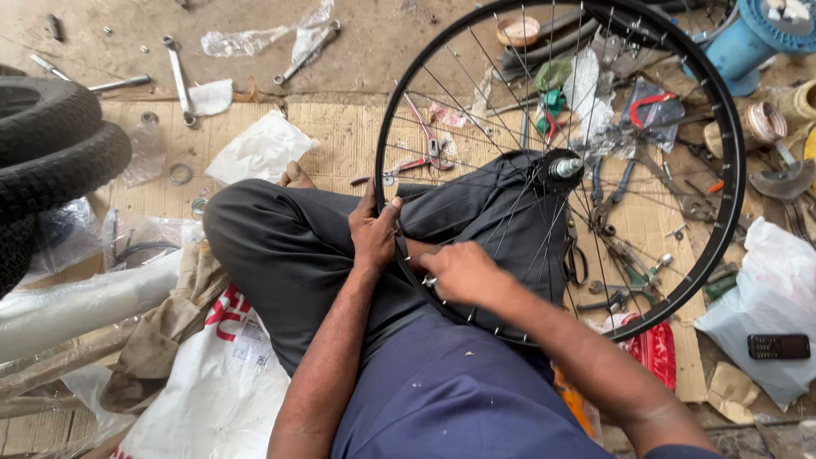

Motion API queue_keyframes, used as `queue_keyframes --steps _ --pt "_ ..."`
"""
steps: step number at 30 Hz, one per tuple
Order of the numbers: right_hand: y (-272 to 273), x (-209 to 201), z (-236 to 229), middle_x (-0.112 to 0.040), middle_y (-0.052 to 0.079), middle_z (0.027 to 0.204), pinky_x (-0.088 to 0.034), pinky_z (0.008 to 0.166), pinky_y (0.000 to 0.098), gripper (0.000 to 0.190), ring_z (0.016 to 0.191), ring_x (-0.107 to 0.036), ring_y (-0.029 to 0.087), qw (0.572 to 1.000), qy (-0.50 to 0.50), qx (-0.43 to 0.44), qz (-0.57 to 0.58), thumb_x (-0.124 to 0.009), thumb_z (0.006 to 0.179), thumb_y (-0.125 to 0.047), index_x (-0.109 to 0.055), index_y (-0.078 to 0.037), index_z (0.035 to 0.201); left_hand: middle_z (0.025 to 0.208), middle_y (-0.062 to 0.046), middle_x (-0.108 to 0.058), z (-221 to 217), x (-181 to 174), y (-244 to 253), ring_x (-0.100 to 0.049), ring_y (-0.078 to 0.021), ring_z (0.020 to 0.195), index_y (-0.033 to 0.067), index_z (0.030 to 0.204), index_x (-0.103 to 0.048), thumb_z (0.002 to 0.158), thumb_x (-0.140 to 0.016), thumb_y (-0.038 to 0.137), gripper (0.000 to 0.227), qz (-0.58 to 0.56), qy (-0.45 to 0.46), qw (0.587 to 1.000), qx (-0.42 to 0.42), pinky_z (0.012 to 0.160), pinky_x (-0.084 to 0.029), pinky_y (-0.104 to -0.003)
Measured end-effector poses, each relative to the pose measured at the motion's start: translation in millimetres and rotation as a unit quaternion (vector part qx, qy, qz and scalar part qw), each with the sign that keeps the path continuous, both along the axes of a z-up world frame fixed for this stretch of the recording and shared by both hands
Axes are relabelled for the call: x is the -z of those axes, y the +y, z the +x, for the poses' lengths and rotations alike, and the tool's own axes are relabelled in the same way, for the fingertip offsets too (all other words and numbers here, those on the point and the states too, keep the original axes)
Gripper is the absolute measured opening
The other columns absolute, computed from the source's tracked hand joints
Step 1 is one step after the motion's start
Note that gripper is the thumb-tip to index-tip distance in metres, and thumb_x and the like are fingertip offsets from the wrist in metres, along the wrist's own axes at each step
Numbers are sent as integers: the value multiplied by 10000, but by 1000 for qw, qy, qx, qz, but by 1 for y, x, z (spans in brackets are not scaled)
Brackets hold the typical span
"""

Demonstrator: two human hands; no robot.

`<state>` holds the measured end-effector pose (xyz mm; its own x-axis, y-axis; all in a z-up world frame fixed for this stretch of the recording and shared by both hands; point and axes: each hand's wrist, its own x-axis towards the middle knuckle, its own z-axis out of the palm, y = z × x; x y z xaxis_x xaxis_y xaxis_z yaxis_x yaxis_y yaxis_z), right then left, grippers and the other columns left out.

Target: The person sits on the floor and uses a spoke wrench to tighten the nipples on a bicycle wheel. They rotate the wheel and adjust multiple spokes to true the rim.

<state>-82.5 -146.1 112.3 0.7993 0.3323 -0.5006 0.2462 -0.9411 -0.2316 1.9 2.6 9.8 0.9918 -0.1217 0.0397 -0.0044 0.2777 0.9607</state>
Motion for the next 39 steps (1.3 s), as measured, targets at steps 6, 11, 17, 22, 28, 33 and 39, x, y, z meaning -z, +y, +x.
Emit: queue_keyframes --steps 6,11,17,22,28,33,39 --pt "-24 -8 11 -750 116 1129 -523 902 461 428 1049 -701 330 980 54 4 192 -756 804 -263 -681 -133 1205 798 44 -587 -1 -1 1 -495 -35 683 51 1531 -505 989 -672 88 569 40 -3 999 4 604 -450 -220" --pt "-16 -3 -3 -735 108 1186 -538 896 439 563 1075 -696 311 979 -34 33 196 -817 689 -157 -676 -118 1232 855 52 -593 -2 4 0 -483 -28 715 38 1551 -481 991 -678 63 594 -4 1 1000 4 625 -440 -212" --pt "-18 3 -9 -731 86 1091 -540 863 421 398 1020 -705 298 979 -94 18 179 -828 707 -115 -683 -89 1076 841 50 -607 0 8 -3 -498 -26 685 41 1538 -484 982 -680 49 589 -12 15 1000 6 584 -436 -206" --pt "-22 -7 -35 -679 166 1079 -506 824 453 270 869 -664 313 889 -354 -97 274 -750 671 -87 -627 -98 911 842 44 -606 1 13 -3 -501 -30 684 35 1529 -506 974 -704 51 590 14 19 1000 -5 588 -452 -213" --pt "-15 25 -26 -704 103 935 -511 766 461 142 876 -692 294 973 -224 -22 57 -679 834 -51 -666 -92 969 818 38 -602 -2 5 -2 -504 -40 663 54 1527 -514 980 -701 88 579 66 8 998 -8 568 -452 -226" --pt "-25 22 -1 -724 125 1043 -514 798 504 352 946 -687 350 990 -7 -24 138 -749 777 -210 -670 -105 1103 791 29 -611 -6 3 -1 -511 -40 625 60 1516 -515 980 -695 106 568 60 32 998 -1 536 -451 -235" --pt "-19 6 0 -727 125 1071 -513 862 501 372 1014 -674 361 987 -35 16 159 -745 781 -173 -667 -92 1136 777 35 -602 -4 6 -1 -505 -37 613 73 1531 -499 976 -700 96 590 48 13 999 -2 533 -451 -237"
